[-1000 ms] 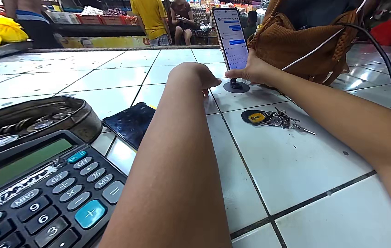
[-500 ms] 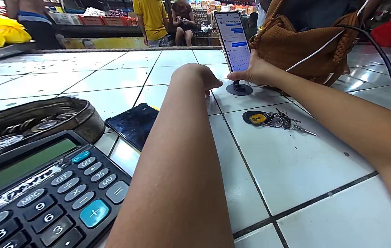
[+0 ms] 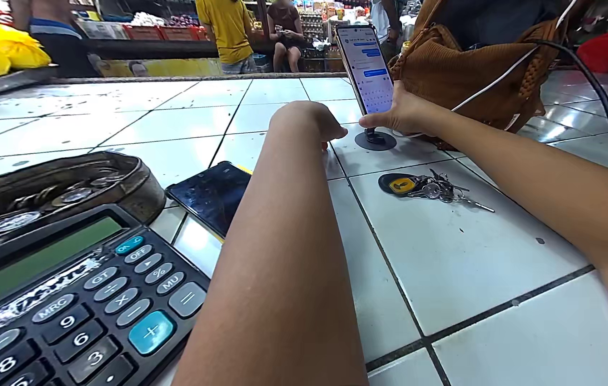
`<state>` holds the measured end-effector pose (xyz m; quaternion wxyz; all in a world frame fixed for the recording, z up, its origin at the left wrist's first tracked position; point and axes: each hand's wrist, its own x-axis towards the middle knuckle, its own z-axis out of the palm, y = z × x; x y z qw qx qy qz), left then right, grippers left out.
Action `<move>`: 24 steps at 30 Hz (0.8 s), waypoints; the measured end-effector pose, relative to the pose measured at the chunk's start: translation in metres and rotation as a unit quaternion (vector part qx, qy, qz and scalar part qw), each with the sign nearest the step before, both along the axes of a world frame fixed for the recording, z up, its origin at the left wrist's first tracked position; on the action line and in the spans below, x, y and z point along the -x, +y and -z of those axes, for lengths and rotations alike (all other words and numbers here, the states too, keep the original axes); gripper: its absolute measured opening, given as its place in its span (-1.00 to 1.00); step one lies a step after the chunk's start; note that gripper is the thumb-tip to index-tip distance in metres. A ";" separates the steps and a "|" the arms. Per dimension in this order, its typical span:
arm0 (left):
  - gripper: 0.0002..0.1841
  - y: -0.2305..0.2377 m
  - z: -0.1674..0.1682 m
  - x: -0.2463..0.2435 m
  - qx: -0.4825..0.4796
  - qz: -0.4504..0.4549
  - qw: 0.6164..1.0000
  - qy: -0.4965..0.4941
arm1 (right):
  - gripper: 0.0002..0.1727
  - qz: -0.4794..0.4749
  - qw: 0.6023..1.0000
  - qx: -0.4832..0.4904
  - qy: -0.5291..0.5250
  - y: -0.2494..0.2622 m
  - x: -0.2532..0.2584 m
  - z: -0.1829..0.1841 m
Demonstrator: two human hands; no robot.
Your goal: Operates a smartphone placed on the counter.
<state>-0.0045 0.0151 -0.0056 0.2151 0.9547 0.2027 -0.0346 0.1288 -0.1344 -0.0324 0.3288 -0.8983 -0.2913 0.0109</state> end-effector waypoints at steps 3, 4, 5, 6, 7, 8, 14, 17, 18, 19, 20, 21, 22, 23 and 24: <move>-0.52 0.000 0.001 -0.001 -0.003 0.007 1.000 -0.002 | 0.42 -0.001 1.000 -0.003 -0.003 -0.001 0.000 0.004; -0.53 0.001 0.002 -0.002 -0.007 0.010 1.000 -0.004 | 0.41 -0.002 1.000 -0.001 -0.003 -0.002 0.001 0.004; -0.53 0.001 0.003 -0.002 -0.010 0.013 1.000 -0.004 | 0.39 -0.001 1.000 0.000 -0.001 -0.003 0.002 0.006; -0.53 0.001 0.003 -0.003 -0.009 0.014 1.000 -0.004 | 0.37 -0.002 1.000 0.001 0.000 -0.004 0.002 0.007; -0.53 0.000 0.003 -0.003 -0.010 0.014 1.000 -0.003 | 0.37 -0.003 1.000 0.001 0.001 -0.005 0.002 0.008; -0.53 0.000 0.003 -0.003 -0.009 0.014 1.000 -0.001 | 0.37 -0.004 1.000 0.001 0.003 -0.005 0.002 0.009; -0.52 -0.001 0.002 -0.001 0.002 0.009 1.000 -0.008 | 0.37 -0.005 1.000 -0.008 -0.005 -0.005 0.000 0.014; -0.52 0.000 0.003 -0.002 -0.004 0.009 1.000 -0.007 | 0.39 -0.005 1.000 -0.004 -0.012 -0.006 0.000 0.016; -0.52 0.000 0.003 -0.002 -0.005 0.009 1.000 -0.006 | 0.38 -0.004 1.000 -0.003 -0.011 -0.005 0.000 0.016; -0.52 0.000 0.002 -0.002 -0.004 0.009 1.000 -0.006 | 0.38 -0.004 1.000 -0.003 -0.009 -0.005 0.000 0.016; -0.51 0.000 0.002 -0.002 -0.005 0.010 1.000 -0.005 | 0.38 -0.003 1.000 -0.004 -0.008 -0.005 -0.001 0.016; -0.51 0.000 0.002 -0.002 -0.006 0.010 1.000 -0.005 | 0.37 -0.002 1.000 -0.005 -0.005 -0.004 -0.001 0.016; -0.51 0.001 0.002 -0.002 -0.005 0.011 1.000 -0.004 | 0.37 -0.001 1.000 -0.004 -0.002 -0.003 0.000 0.015; -0.52 0.001 0.002 -0.002 -0.005 0.010 1.000 -0.003 | 0.37 0.001 1.000 -0.002 -0.001 -0.003 0.000 0.014; -0.52 0.000 0.001 -0.002 -0.009 0.011 1.000 0.001 | 0.38 0.004 1.000 0.005 0.000 -0.002 0.002 0.013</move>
